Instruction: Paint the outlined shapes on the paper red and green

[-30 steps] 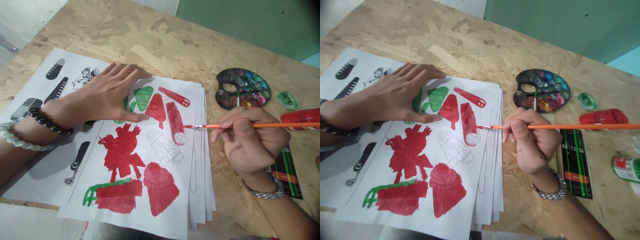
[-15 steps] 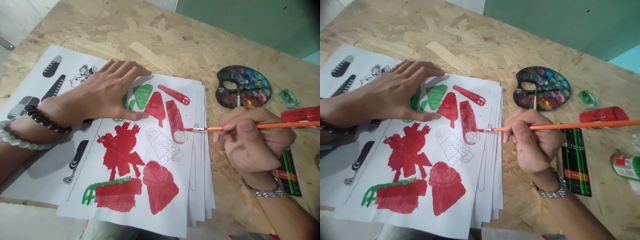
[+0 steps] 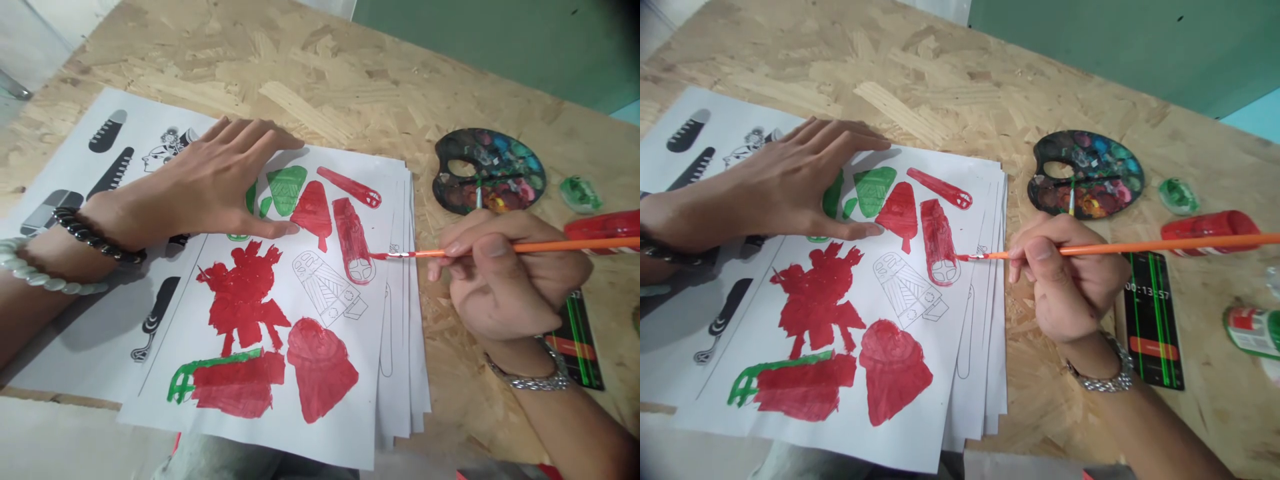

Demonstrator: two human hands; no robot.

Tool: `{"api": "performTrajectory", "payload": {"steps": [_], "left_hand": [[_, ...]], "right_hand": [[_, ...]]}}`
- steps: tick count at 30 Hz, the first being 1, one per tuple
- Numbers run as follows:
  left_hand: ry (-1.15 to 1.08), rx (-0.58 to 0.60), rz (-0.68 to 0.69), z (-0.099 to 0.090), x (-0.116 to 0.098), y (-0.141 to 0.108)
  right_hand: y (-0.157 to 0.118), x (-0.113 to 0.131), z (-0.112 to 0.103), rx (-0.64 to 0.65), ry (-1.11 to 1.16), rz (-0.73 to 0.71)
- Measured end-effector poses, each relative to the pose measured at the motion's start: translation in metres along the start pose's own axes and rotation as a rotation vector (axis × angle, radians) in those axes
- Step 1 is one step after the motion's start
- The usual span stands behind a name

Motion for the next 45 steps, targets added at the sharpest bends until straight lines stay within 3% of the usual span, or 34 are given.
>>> {"api": "performTrajectory", "payload": {"steps": [4, 14, 21, 28, 40, 45], "left_hand": [[-0.016, 0.016, -0.005, 0.0001, 0.0009, -0.0005], [-0.036, 0.024, -0.036, -0.0001, -0.0008, 0.0000], [-0.014, 0.011, -0.008, 0.0008, 0.0004, 0.0002], [-0.001, 0.014, -0.009, 0.0004, -0.0021, 0.0013], [-0.008, 0.010, -0.017, -0.0007, -0.0011, 0.0003], [-0.002, 0.021, -0.014, -0.0008, -0.0007, 0.0005]], "right_hand": [[-0.0023, 0.0034, -0.0028, 0.013, 0.047, 0.070], [-0.0002, -0.0018, 0.0014, -0.007, -0.006, -0.026], [-0.0021, 0.0046, -0.0019, 0.050, -0.015, 0.007], [-0.0003, 0.0008, -0.0015, -0.027, -0.041, -0.036], [-0.0023, 0.0027, -0.0031, 0.036, -0.028, 0.000], [-0.0004, 0.0005, -0.0031, -0.017, -0.028, -0.011]]}}
Point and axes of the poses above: each hand's wrist, its own y-axis towards the middle knuckle, its own z-axis out of the palm, x = y × z, the point moved 2 cm from there along y, towards the middle knuckle, and after that the axes turned 7 degrees about x, right-handed, at the moved point
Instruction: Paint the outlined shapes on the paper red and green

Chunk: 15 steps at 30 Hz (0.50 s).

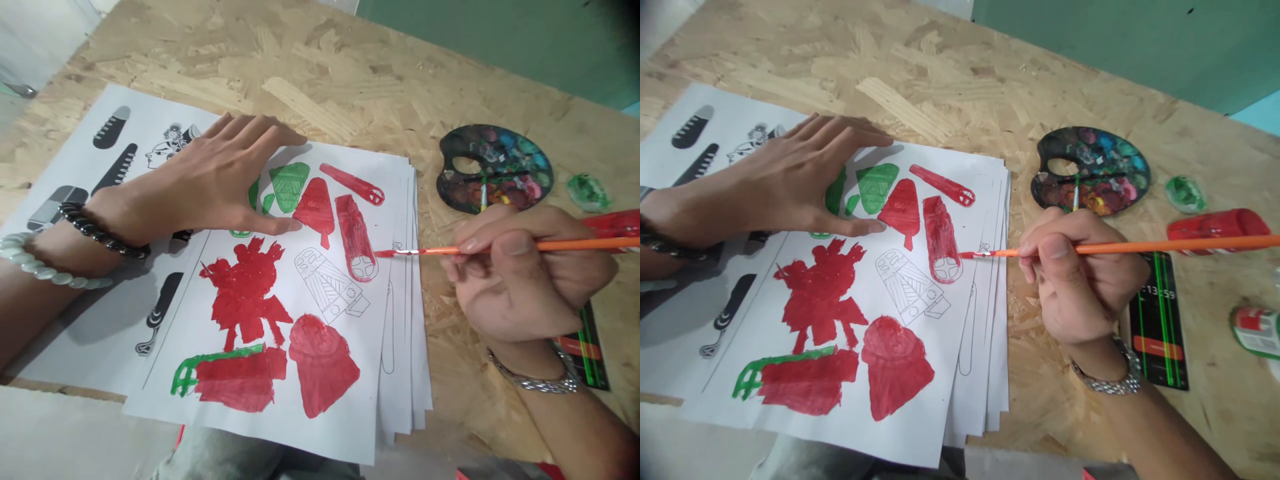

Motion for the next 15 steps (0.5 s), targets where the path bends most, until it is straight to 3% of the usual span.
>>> {"api": "performTrajectory", "payload": {"steps": [7, 15], "left_hand": [[-0.022, 0.001, -0.016, 0.0001, -0.0008, 0.0005], [-0.006, -0.001, -0.015, -0.0006, -0.0022, 0.0004]], "right_hand": [[-0.0001, -0.0020, 0.0025, 0.022, -0.062, -0.032], [-0.0005, 0.0046, -0.0003, 0.048, -0.013, 0.047]]}}
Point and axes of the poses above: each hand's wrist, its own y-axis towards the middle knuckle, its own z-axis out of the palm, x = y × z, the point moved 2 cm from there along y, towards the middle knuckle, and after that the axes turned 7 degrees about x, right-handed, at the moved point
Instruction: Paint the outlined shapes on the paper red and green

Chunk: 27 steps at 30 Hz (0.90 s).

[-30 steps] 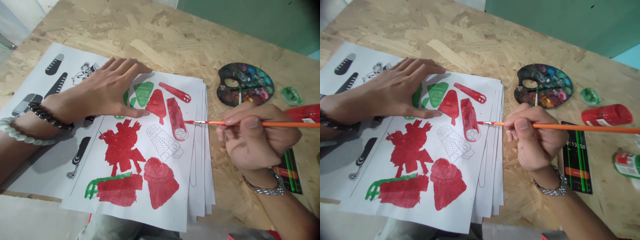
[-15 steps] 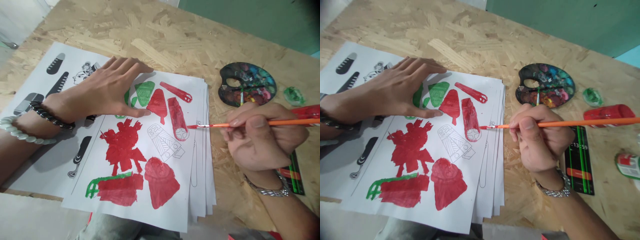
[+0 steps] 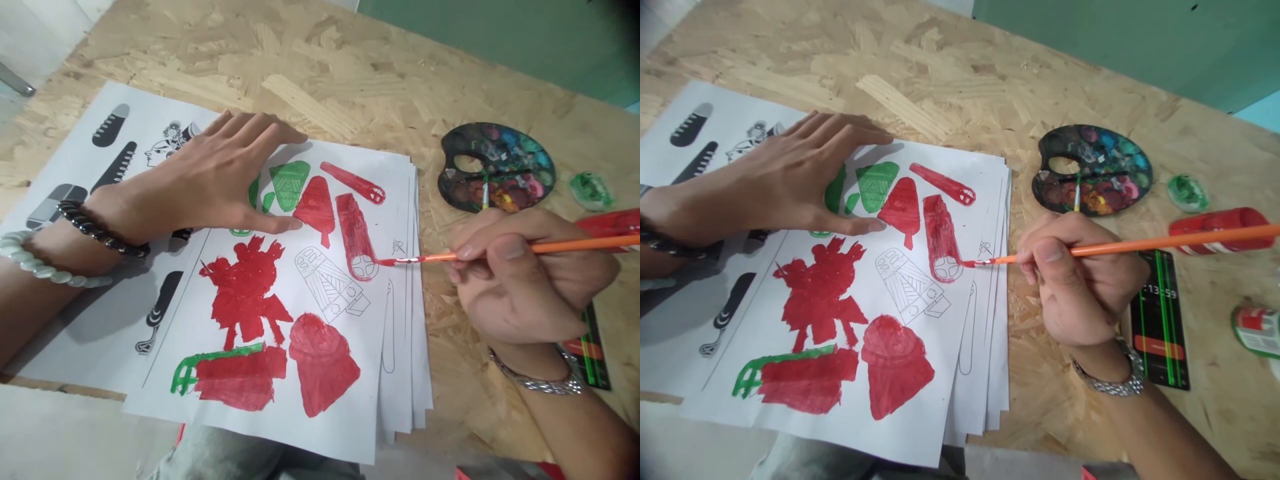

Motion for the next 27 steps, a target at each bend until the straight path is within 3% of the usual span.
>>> {"api": "performTrajectory", "payload": {"steps": [5, 15, 24, 27], "left_hand": [[-0.012, 0.000, 0.002, 0.0013, 0.0006, 0.0005], [-0.034, 0.008, -0.019, 0.0008, 0.0006, -0.0001], [-0.017, 0.016, -0.037, -0.0005, -0.0012, 0.0006], [-0.004, 0.021, -0.041, -0.0014, -0.0027, 0.0011]], "right_hand": [[0.0013, -0.0028, -0.0013, -0.049, 0.076, -0.053], [-0.0020, 0.0023, 0.0006, 0.034, 0.024, 0.004], [-0.0039, -0.0002, -0.0013, -0.053, 0.125, 0.031], [-0.0043, -0.0006, -0.0010, -0.023, 0.115, 0.029]]}}
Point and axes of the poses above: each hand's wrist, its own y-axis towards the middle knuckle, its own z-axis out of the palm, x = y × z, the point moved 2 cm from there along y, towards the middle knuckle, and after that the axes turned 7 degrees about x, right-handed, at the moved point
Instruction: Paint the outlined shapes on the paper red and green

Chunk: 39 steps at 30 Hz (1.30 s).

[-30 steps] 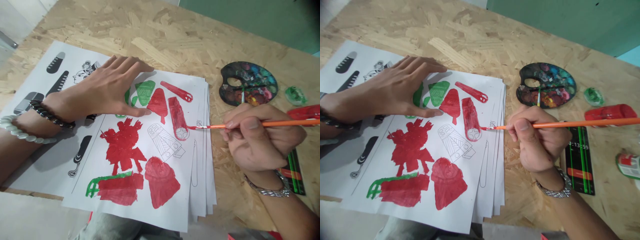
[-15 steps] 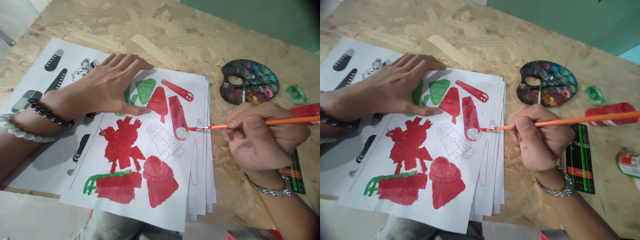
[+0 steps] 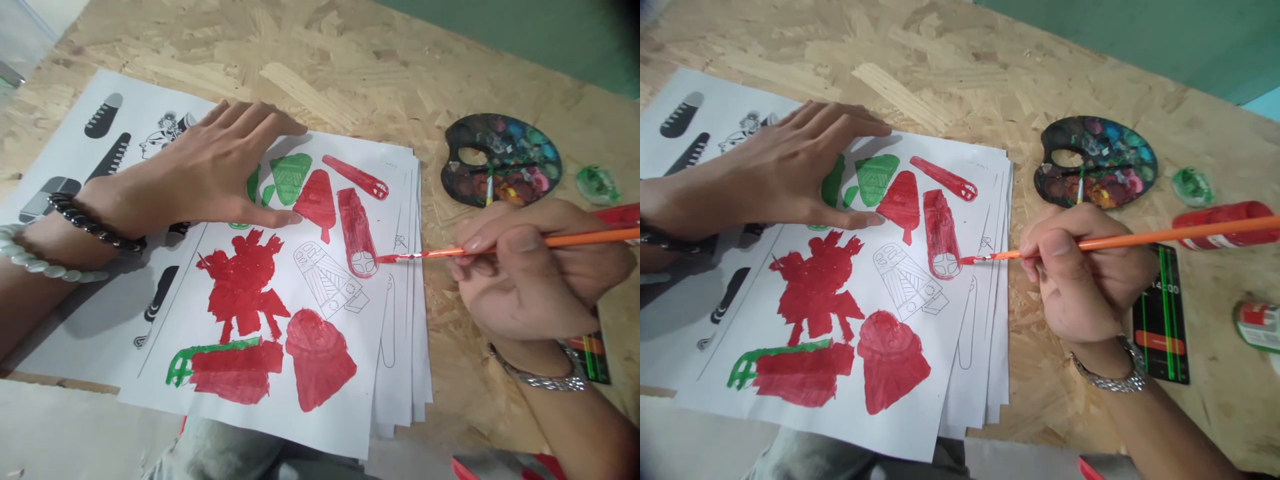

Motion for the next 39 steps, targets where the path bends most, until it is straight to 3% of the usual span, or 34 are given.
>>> {"api": "performTrajectory", "payload": {"steps": [14, 18, 25, 39], "left_hand": [[-0.066, 0.030, -0.025, 0.002, 0.005, 0.003], [-0.068, 0.035, -0.032, 0.001, 0.005, 0.003], [-0.035, 0.022, -0.036, 0.001, 0.003, 0.002], [-0.148, 0.031, -0.045, 0.002, 0.007, 0.003]], "right_hand": [[-0.008, 0.012, 0.007, 0.101, 0.030, 0.025], [-0.006, 0.008, 0.004, 0.049, 0.081, 0.079], [0.002, 0.006, 0.010, 0.111, 0.174, 0.167], [0.005, 0.004, 0.005, 0.138, 0.035, 0.133]]}}
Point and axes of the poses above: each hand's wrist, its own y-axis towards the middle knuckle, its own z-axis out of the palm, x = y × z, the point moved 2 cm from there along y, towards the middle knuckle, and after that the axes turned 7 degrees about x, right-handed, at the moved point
